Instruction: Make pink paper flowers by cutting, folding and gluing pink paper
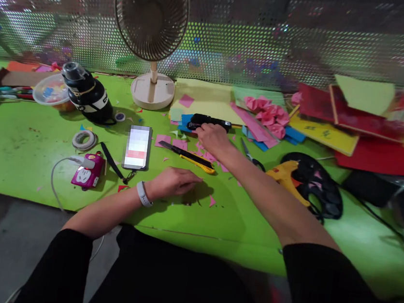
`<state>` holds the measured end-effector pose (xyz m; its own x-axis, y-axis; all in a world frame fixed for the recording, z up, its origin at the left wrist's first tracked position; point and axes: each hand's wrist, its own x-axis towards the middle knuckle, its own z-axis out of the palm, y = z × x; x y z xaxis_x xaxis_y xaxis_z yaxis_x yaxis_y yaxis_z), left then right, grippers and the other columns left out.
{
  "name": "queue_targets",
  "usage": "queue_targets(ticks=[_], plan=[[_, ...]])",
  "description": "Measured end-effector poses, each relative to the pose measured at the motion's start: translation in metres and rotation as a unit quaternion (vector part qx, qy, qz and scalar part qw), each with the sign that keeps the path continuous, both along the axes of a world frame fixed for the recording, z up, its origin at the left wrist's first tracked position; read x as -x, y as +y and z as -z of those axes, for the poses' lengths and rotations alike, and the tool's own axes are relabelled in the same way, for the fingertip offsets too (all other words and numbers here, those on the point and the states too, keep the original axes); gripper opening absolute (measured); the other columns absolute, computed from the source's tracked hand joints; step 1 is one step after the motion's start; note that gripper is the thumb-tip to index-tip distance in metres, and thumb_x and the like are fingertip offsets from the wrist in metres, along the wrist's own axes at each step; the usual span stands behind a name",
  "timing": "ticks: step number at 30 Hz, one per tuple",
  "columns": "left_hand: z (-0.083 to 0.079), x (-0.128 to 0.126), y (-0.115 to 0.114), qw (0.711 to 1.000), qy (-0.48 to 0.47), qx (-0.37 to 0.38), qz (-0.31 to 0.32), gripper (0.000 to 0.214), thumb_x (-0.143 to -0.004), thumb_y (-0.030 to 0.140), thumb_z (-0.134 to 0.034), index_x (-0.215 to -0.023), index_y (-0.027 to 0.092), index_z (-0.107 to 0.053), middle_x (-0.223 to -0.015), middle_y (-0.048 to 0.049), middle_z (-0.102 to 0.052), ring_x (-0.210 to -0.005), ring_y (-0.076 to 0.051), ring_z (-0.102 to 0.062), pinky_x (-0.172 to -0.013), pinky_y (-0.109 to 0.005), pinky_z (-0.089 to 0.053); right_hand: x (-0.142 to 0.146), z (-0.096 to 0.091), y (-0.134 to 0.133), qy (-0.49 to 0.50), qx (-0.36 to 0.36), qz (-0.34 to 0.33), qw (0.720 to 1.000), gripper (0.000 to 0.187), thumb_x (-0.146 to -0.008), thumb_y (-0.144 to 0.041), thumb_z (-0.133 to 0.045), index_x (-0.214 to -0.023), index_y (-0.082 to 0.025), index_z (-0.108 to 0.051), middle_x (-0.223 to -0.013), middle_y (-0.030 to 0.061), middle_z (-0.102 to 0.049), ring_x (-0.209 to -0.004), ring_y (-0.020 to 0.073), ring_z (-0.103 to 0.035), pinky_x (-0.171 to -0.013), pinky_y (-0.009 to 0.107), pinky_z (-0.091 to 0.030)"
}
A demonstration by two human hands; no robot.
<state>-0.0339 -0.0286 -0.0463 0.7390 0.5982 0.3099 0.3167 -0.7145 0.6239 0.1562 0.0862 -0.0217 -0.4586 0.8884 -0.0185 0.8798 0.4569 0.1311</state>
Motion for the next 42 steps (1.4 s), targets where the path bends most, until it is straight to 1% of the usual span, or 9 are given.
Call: queue_targets(ticks=[6, 10, 12, 15, 17, 19, 26, 33, 42], plan=[[0.0, -0.001, -0.001, 1.0, -0.002, 0.012, -0.012, 0.028, -0.093, 0.02, -0.054, -0.115, 0.019, -0.071, -0.106, -0.0089, -0.077, -0.091, -0.018, -0.074, -0.081, -0.028, -0.058, -0.01, -0.026, 0.008, 0.061, -0.005, 0.029, 0.998, 0.035, -0.097, -0.021, -0.04, -0.106, -0.014, -0.073, -0.106, 0.0161, -0.071, -0.093, 0.0277, -0.063, -0.071, 0.034, -0.041], [-0.004, -0.003, -0.001, 0.977, -0.117, 0.17, -0.06, 0.026, -0.092, 0.029, -0.059, -0.11, 0.015, -0.073, -0.105, -0.0115, -0.077, -0.094, -0.019, -0.073, -0.086, -0.033, -0.057, -0.021, -0.043, 0.0, 0.156, -0.001, 0.033, 0.987, 0.03, -0.095, -0.03, -0.049, -0.102, -0.017, -0.075, -0.103, 0.0118, -0.073, -0.09, 0.0252, -0.064, -0.071, 0.033, -0.043], [-0.005, -0.005, 0.001, 0.921, -0.2, 0.319, -0.096, 0.032, -0.091, 0.036, -0.064, -0.112, 0.013, -0.071, -0.107, -0.0137, -0.076, -0.095, -0.02, -0.073, -0.09, -0.035, -0.057, -0.027, -0.044, -0.016, 0.227, -0.005, 0.014, 0.974, 0.031, -0.097, -0.032, -0.049, -0.102, -0.018, -0.075, -0.1, 0.0107, -0.074, -0.09, 0.024, -0.065, -0.076, 0.034, -0.046], [-0.007, -0.007, 0.008, 0.783, -0.298, 0.535, -0.111, 0.047, -0.091, 0.053, -0.062, -0.112, 0.012, -0.07, -0.111, -0.0177, -0.074, -0.096, -0.022, -0.073, -0.09, -0.04, -0.057, -0.034, -0.036, -0.051, 0.288, -0.03, -0.04, 0.956, 0.035, -0.1, -0.033, -0.045, -0.111, -0.019, -0.075, -0.106, 0.0107, -0.073, -0.093, 0.0222, -0.066, -0.079, 0.035, -0.05], [-0.006, -0.008, 0.012, 0.698, -0.343, 0.618, -0.11, 0.057, -0.091, 0.063, -0.055, -0.109, 0.011, -0.071, -0.111, -0.0193, -0.074, -0.096, -0.024, -0.073, -0.087, -0.041, -0.058, -0.036, -0.028, -0.076, 0.278, -0.039, -0.085, 0.956, 0.034, -0.099, -0.03, -0.046, -0.112, -0.019, -0.075, -0.105, 0.0112, -0.074, -0.093, 0.023, -0.066, -0.077, 0.036, -0.053], [-0.004, -0.008, 0.014, 0.659, -0.365, 0.646, -0.125, 0.055, -0.091, 0.063, -0.056, -0.105, 0.012, -0.072, -0.108, -0.0181, -0.074, -0.092, -0.023, -0.072, -0.083, -0.038, -0.058, -0.035, -0.02, -0.094, 0.256, -0.023, -0.133, 0.957, 0.032, -0.099, -0.026, -0.047, -0.112, -0.02, -0.076, -0.106, 0.0112, -0.075, -0.094, 0.0229, -0.067, -0.079, 0.038, -0.055], [-0.001, -0.009, 0.009, 0.68, -0.351, 0.609, -0.207, 0.023, -0.085, 0.034, -0.075, -0.096, 0.014, -0.071, -0.093, -0.0079, -0.075, -0.077, -0.013, -0.069, -0.075, -0.028, -0.056, -0.027, -0.012, -0.111, 0.184, 0.025, -0.134, 0.973, 0.035, -0.101, -0.025, -0.043, -0.117, -0.027, -0.074, -0.113, 0.0103, -0.074, -0.1, 0.0241, -0.066, -0.087, 0.043, -0.053], [-0.008, -0.008, 0.01, 0.677, -0.363, 0.618, -0.168, 0.029, -0.092, 0.036, -0.065, -0.112, 0.015, -0.07, -0.106, -0.0135, -0.076, -0.095, -0.021, -0.073, -0.093, -0.039, -0.057, -0.03, -0.006, -0.083, 0.126, -0.042, 0.077, 0.988, 0.048, -0.102, -0.021, -0.029, -0.127, -0.01, -0.068, -0.106, 0.0209, -0.072, -0.1, 0.0309, -0.064, -0.083, 0.044, -0.047], [-0.011, -0.009, 0.006, 0.729, -0.326, 0.579, -0.165, 0.027, -0.093, 0.03, -0.065, -0.117, 0.019, -0.068, -0.106, -0.0105, -0.076, -0.094, -0.02, -0.074, -0.094, -0.04, -0.056, -0.038, -0.005, -0.061, 0.184, 0.066, 0.025, 0.98, 0.051, -0.101, -0.024, -0.038, -0.151, -0.017, -0.044, -0.145, 0.0123, -0.057, -0.124, 0.0265, -0.06, -0.099, 0.046, -0.051]])
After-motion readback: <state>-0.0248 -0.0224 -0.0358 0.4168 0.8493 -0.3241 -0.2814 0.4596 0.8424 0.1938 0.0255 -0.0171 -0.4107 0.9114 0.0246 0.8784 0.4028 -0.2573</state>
